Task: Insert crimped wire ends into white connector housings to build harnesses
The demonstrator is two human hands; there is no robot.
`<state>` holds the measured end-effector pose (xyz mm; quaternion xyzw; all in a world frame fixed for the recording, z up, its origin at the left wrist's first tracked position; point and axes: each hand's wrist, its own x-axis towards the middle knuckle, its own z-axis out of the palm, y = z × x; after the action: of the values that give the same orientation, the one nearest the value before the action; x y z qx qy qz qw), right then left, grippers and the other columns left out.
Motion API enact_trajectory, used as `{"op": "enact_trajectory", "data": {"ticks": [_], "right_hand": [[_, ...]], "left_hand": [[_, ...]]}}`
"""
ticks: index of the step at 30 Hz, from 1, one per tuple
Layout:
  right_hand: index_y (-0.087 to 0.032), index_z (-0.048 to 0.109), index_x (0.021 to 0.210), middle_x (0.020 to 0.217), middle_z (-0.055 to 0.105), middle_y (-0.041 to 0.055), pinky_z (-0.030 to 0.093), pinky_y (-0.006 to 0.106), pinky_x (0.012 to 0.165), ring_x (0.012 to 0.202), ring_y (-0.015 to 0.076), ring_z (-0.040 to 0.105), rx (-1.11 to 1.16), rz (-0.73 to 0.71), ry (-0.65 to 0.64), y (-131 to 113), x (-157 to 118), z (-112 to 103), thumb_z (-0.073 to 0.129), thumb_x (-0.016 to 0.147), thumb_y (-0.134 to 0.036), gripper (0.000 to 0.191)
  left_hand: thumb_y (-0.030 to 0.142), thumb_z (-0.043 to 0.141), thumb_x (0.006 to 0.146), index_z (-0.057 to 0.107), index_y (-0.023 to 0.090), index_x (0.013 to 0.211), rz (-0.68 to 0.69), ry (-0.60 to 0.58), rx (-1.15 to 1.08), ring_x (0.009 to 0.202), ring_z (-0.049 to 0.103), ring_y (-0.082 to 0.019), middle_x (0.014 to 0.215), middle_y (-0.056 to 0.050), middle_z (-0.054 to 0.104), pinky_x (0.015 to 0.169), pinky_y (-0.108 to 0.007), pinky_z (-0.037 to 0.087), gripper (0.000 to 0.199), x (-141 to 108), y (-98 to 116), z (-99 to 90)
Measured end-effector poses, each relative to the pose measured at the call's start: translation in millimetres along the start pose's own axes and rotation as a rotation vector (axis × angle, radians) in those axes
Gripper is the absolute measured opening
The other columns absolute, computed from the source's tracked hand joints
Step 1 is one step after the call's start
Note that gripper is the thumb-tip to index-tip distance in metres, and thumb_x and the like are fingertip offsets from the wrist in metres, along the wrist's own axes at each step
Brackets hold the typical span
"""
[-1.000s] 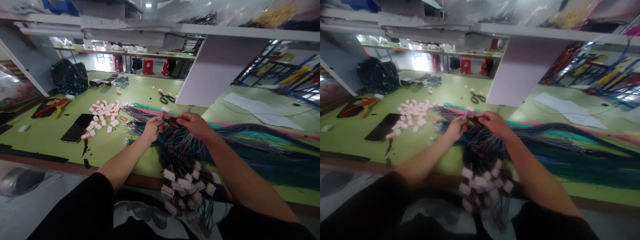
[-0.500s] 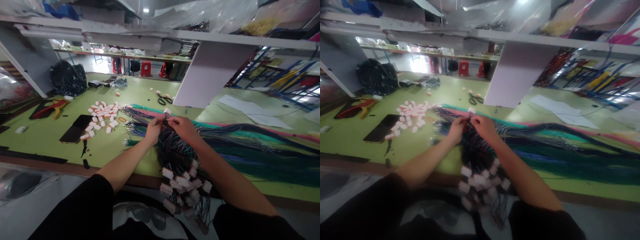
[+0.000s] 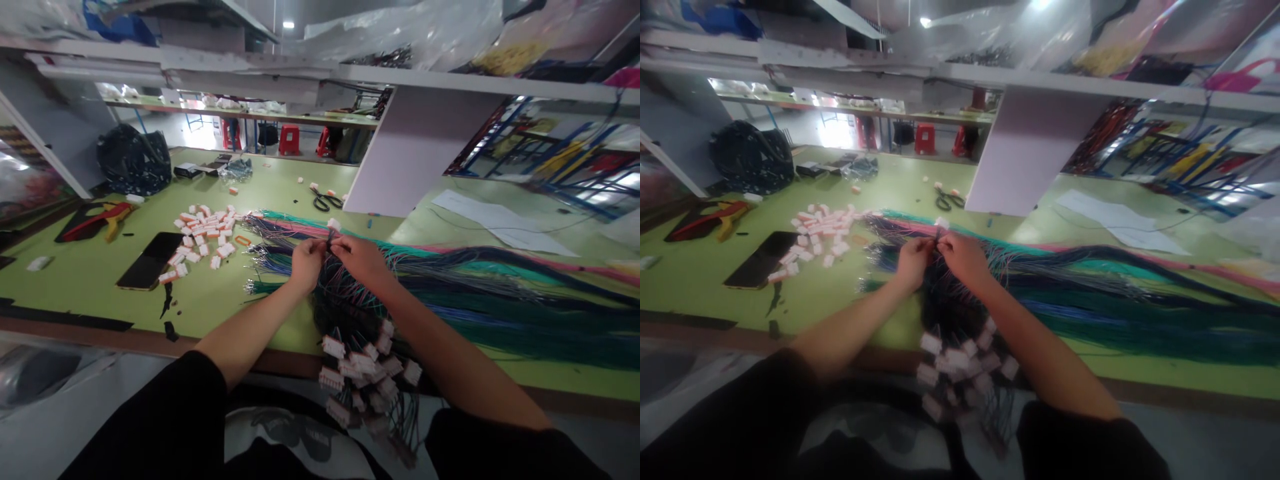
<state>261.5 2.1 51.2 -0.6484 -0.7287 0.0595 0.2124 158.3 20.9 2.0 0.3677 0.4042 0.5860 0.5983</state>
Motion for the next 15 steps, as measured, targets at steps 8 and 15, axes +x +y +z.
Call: {"op": "enact_trajectory", "data": {"ticks": [8,15], "right_hand": [[-0.018,0.068,0.086,0.09,0.07,0.0042,0.044,0.029,0.075,0.084,0.0191,0.061,0.171,-0.154,-0.069,26.9,9.0,7.4,0.051,0.08,-0.025,0.019],[-0.02,0.069,0.075,0.078,0.067,0.0041,0.044,0.029,0.074,0.078,0.0182,0.059,0.286,-0.239,0.242,36.3,13.4,29.4,0.051,0.079,-0.024,0.019]], "left_hand": [[0.006,0.05,0.072,0.056,0.012,0.063,0.058,-0.05,0.008,0.04,0.031,-0.004,0.042,0.009,0.039,0.046,-0.018,0.026,0.013,-2.9,8.7,-0.9],[0.013,0.066,0.067,0.049,0.015,0.071,-0.031,-0.18,-0.106,0.032,0.033,-0.004,0.038,0.011,0.041,0.039,-0.017,0.022,0.018,2.0,7.4,-4.1]]}}
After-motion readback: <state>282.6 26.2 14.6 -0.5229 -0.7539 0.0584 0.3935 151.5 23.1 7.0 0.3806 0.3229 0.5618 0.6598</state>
